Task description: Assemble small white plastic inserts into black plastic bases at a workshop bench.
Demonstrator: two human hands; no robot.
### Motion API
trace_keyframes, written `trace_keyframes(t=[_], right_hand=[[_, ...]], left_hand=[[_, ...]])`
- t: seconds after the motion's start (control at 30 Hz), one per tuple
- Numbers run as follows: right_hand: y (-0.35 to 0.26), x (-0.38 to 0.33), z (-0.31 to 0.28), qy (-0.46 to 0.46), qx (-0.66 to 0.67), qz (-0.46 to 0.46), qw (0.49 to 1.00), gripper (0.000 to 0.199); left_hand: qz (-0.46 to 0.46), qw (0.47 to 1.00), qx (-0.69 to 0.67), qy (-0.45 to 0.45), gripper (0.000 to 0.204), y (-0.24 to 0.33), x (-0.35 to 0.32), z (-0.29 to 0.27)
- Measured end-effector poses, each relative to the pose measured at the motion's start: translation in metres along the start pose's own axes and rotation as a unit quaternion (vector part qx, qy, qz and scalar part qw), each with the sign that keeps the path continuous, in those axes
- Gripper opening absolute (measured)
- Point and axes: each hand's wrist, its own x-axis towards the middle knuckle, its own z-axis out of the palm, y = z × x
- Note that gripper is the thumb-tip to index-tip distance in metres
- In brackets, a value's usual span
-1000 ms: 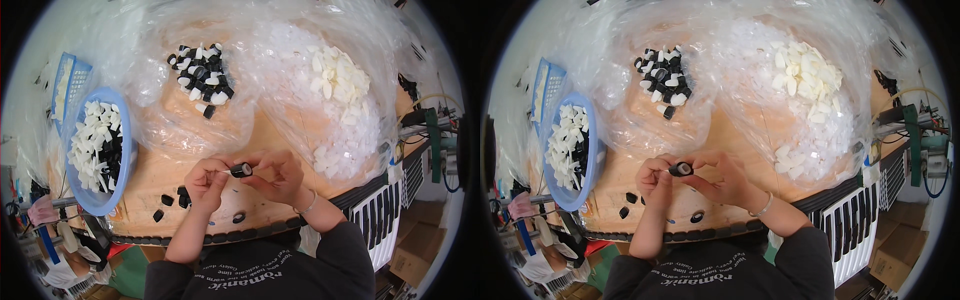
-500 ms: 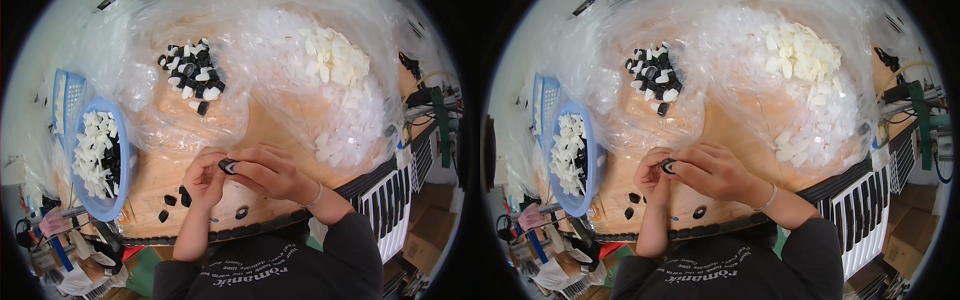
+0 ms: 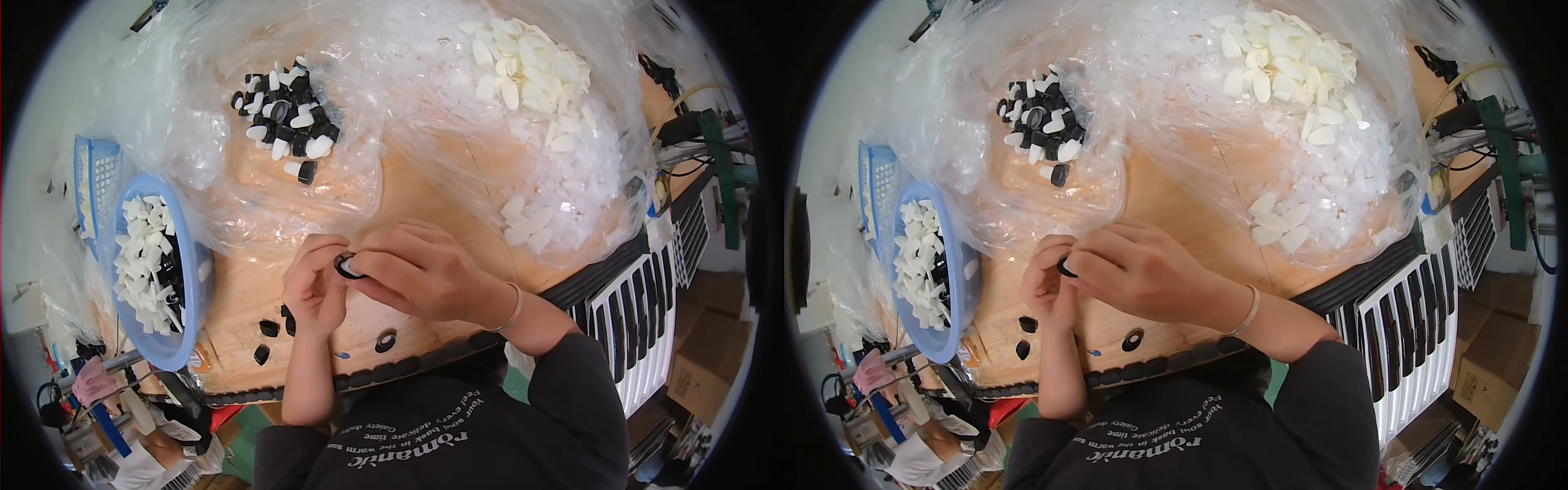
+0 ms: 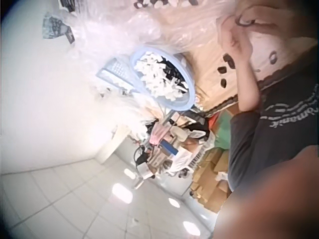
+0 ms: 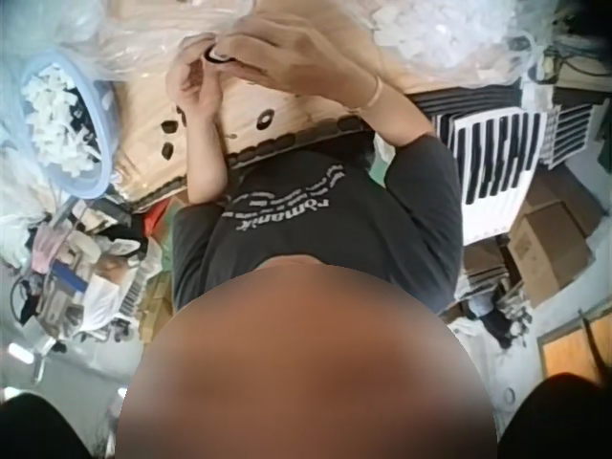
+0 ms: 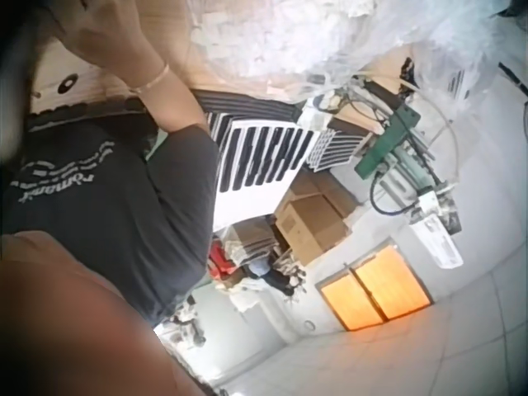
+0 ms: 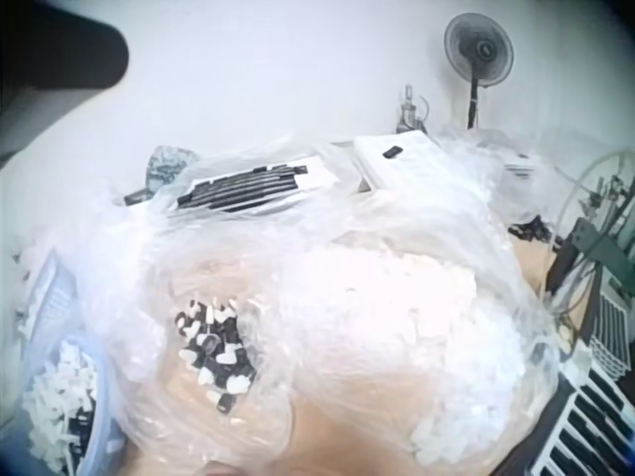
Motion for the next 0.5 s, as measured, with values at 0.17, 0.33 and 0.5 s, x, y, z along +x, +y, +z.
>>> trace_keyframes(t=[0.17,0.33,0.5], right_hand=[[-0.001,-0.003,0.001,0.015,-0.023,-0.03,0.999,0.026],[-0.004,-0.001,0.002,0.05,0.017,0.0,0.999,0.031],[-0.005,0.0,0.0,0.053,0.014,0.008,0.998,0.035]], left_hand=[[-0.018,0.997,-0.071,0.031,0.011,-0.004,-0.008,0.009],[-0.096,0.968,-0.226,0.047,0.014,-0.009,-0.017,0.011],[-0.085,0.979,-0.16,0.095,0.023,-0.001,-0.009,0.022]])
